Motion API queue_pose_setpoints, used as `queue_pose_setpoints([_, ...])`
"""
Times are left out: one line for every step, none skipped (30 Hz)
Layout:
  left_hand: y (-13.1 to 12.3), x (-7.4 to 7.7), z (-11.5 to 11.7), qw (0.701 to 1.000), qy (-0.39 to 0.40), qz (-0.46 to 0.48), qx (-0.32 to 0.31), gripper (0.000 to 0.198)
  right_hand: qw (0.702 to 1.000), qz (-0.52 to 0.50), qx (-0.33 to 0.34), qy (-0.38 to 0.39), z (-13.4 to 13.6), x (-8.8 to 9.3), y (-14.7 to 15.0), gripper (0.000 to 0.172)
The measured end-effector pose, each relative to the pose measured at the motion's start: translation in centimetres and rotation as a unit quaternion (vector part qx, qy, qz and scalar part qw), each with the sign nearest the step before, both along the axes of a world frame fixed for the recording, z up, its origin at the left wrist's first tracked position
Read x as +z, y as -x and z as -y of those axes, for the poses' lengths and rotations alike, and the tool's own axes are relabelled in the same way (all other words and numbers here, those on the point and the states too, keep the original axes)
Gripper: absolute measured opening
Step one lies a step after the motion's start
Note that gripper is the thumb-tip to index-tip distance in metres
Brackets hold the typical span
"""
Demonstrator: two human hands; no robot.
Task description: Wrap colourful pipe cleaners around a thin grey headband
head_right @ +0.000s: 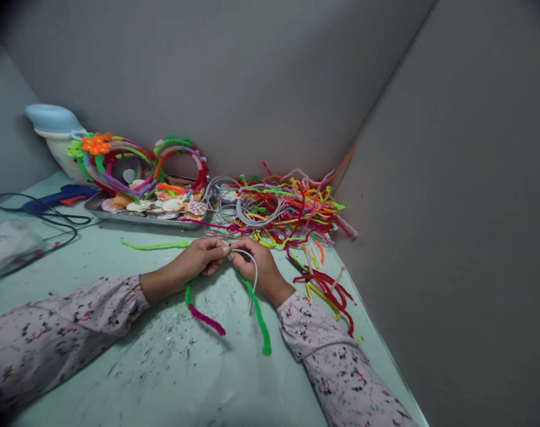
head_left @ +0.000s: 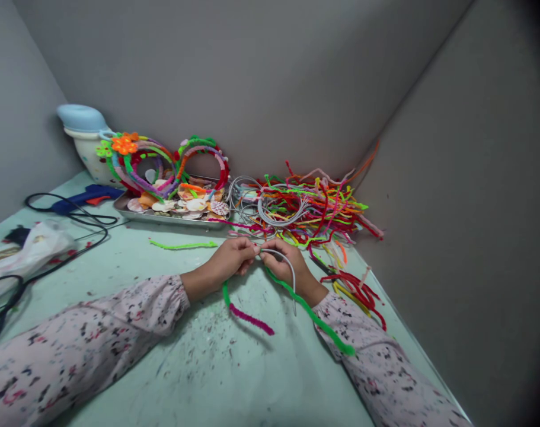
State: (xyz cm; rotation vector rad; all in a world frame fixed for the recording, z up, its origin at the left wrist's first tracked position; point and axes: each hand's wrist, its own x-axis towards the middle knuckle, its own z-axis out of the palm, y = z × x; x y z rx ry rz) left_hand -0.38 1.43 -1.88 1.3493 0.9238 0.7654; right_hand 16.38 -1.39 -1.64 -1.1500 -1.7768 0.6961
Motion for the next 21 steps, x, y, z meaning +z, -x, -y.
queue_pose_setpoints([-0.01, 0.03, -0.02, 1.0, 0.004, 0.003, 0.0, 0.028, 1.0, -0.002, 0.0, 0.0, 0.0, 0.01, -0.01, 0.011])
queue_pose_setpoints([-0.01, 0.07, -0.03, 1.0, 0.008, 0.006, 0.0, 0.028, 1.0, -0.002, 0.0, -0.003, -0.02, 0.01, -0.02, 0.011])
queue_pose_setpoints([0.0, 0.11, -0.04, 1.0, 0.011, 0.009, 0.0, 0.029, 1.0, -0.001, 0.0, -0.008, -0.04, -0.01, -0.05, 0.012])
queue_pose_setpoints([0.02, 0.15, -0.04, 1.0, 0.013, 0.012, -0.001, 0.029, 1.0, 0.001, 0.0, -0.013, -0.07, -0.05, -0.08, 0.012])
queue_pose_setpoints([0.04, 0.2, -0.04, 1.0, 0.016, 0.014, -0.001, 0.029, 1.0, 0.003, 0.0, -0.018, -0.11, -0.1, -0.12, 0.013])
queue_pose_setpoints([0.07, 0.25, -0.04, 1.0, 0.019, 0.017, 0.0, 0.029, 1.0, 0.005, 0.001, -0.023, -0.15, -0.15, -0.16, 0.014])
queue_pose_setpoints([0.11, 0.3, -0.04, 1.0, 0.023, 0.02, 0.002, 0.029, 1.0, 0.008, 0.004, -0.026, -0.18, -0.21, -0.2, 0.015])
queue_pose_setpoints([0.14, 0.35, -0.04, 0.999, 0.027, 0.023, 0.003, 0.028, 1.0, 0.011, 0.007, -0.028, -0.2, -0.27, -0.23, 0.016])
queue_pose_setpoints([0.18, 0.38, -0.06, 0.999, 0.032, 0.025, 0.003, 0.028, 0.999, 0.014, 0.01, -0.031, -0.22, -0.33, -0.26, 0.017])
queue_pose_setpoints([0.21, 0.41, -0.07, 0.999, 0.036, 0.027, 0.002, 0.027, 0.999, 0.019, 0.013, -0.036, -0.23, -0.39, -0.29, 0.018])
queue_pose_setpoints([0.23, 0.43, -0.09, 0.999, 0.039, 0.028, 0.0, 0.027, 0.999, 0.024, 0.015, -0.043, -0.25, -0.46, -0.31, 0.018])
queue_pose_setpoints([0.25, 0.43, -0.11, 0.999, 0.042, 0.03, -0.004, 0.027, 0.998, 0.029, 0.016, -0.051, -0.27, -0.53, -0.33, 0.019])
queue_pose_setpoints([0.27, 0.42, -0.13, 0.999, 0.043, 0.031, -0.006, 0.027, 0.997, 0.035, 0.016, -0.061, -0.28, -0.6, -0.34, 0.019])
queue_pose_setpoints([0.28, 0.4, -0.13, 0.998, 0.044, 0.032, -0.008, 0.027, 0.997, 0.04, 0.015, -0.071, -0.3, -0.68, -0.35, 0.019])
queue_pose_setpoints([0.28, 0.39, -0.13, 0.998, 0.044, 0.033, -0.009, 0.027, 0.996, 0.045, 0.013, -0.08, -0.32, -0.74, -0.37, 0.02])
queue_pose_setpoints([0.28, 0.38, -0.11, 0.998, 0.044, 0.035, -0.009, 0.027, 0.995, 0.05, 0.012, -0.087, -0.33, -0.8, -0.38, 0.02])
queue_pose_setpoints([0.27, 0.37, -0.1, 0.998, 0.044, 0.036, -0.009, 0.027, 0.994, 0.053, 0.011, -0.094, -0.34, -0.84, -0.39, 0.02])
queue_pose_setpoints([0.27, 0.37, -0.09, 0.998, 0.044, 0.036, -0.009, 0.027, 0.993, 0.056, 0.011, -0.099, -0.34, -0.86, -0.4, 0.02])
queue_pose_setpoints([0.26, 0.37, -0.08, 0.998, 0.044, 0.037, -0.009, 0.027, 0.993, 0.058, 0.011, -0.104, -0.33, -0.86, -0.41, 0.02])
queue_pose_setpoints([0.25, 0.37, -0.09, 0.998, 0.044, 0.038, -0.009, 0.026, 0.992, 0.059, 0.009, -0.11, -0.32, -0.83, -0.42, 0.019])
queue_pose_setpoints([0.25, 0.36, -0.1, 0.998, 0.044, 0.039, -0.009, 0.026, 0.992, 0.061, 0.008, -0.113, -0.31, -0.79, -0.42, 0.019])
